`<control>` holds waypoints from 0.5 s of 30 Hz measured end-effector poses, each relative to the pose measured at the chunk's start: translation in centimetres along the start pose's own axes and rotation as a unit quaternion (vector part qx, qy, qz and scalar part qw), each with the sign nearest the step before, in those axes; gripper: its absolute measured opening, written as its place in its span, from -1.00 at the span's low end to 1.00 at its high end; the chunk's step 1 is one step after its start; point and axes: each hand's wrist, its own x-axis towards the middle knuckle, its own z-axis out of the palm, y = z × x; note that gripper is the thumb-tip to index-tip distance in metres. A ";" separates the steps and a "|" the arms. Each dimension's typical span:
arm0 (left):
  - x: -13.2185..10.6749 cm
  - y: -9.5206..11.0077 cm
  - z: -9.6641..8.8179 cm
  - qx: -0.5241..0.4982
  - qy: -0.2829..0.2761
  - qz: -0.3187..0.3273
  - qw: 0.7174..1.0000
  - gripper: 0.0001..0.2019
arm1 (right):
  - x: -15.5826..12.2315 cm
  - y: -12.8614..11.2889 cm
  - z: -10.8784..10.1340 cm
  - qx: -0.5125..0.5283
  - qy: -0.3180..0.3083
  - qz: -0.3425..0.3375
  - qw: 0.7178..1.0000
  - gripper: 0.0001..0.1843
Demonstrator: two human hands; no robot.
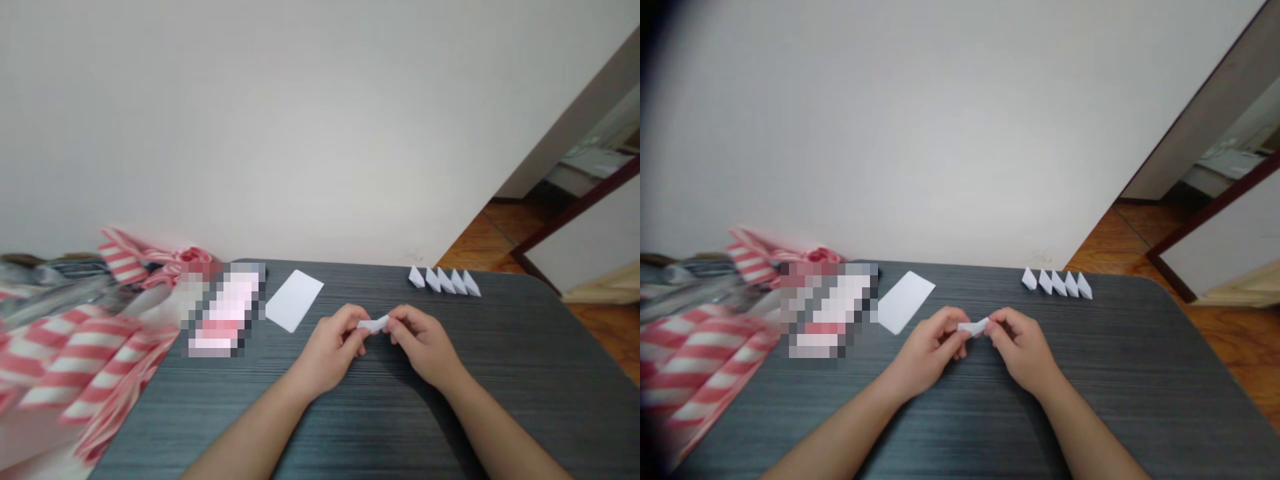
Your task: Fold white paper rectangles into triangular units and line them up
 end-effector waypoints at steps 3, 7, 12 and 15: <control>0.0 0.1 -0.2 0.019 -0.008 0.001 1.000 -0.86 | -0.1 0.3 0.2 0.033 0.012 -0.005 0.999 -0.88; 0.0 0.1 -0.2 0.018 -0.007 0.007 1.000 -0.86 | -0.1 0.5 0.3 0.054 0.019 -0.054 0.997 -0.93; 0.0 -0.1 -0.2 0.021 0.010 0.011 1.000 -0.86 | 0.0 0.2 0.0 0.013 0.009 -0.105 0.994 -0.94; 0.0 -0.1 -0.2 0.024 0.013 0.013 1.000 -0.86 | 0.0 0.1 0.0 0.012 0.010 -0.101 0.995 -0.96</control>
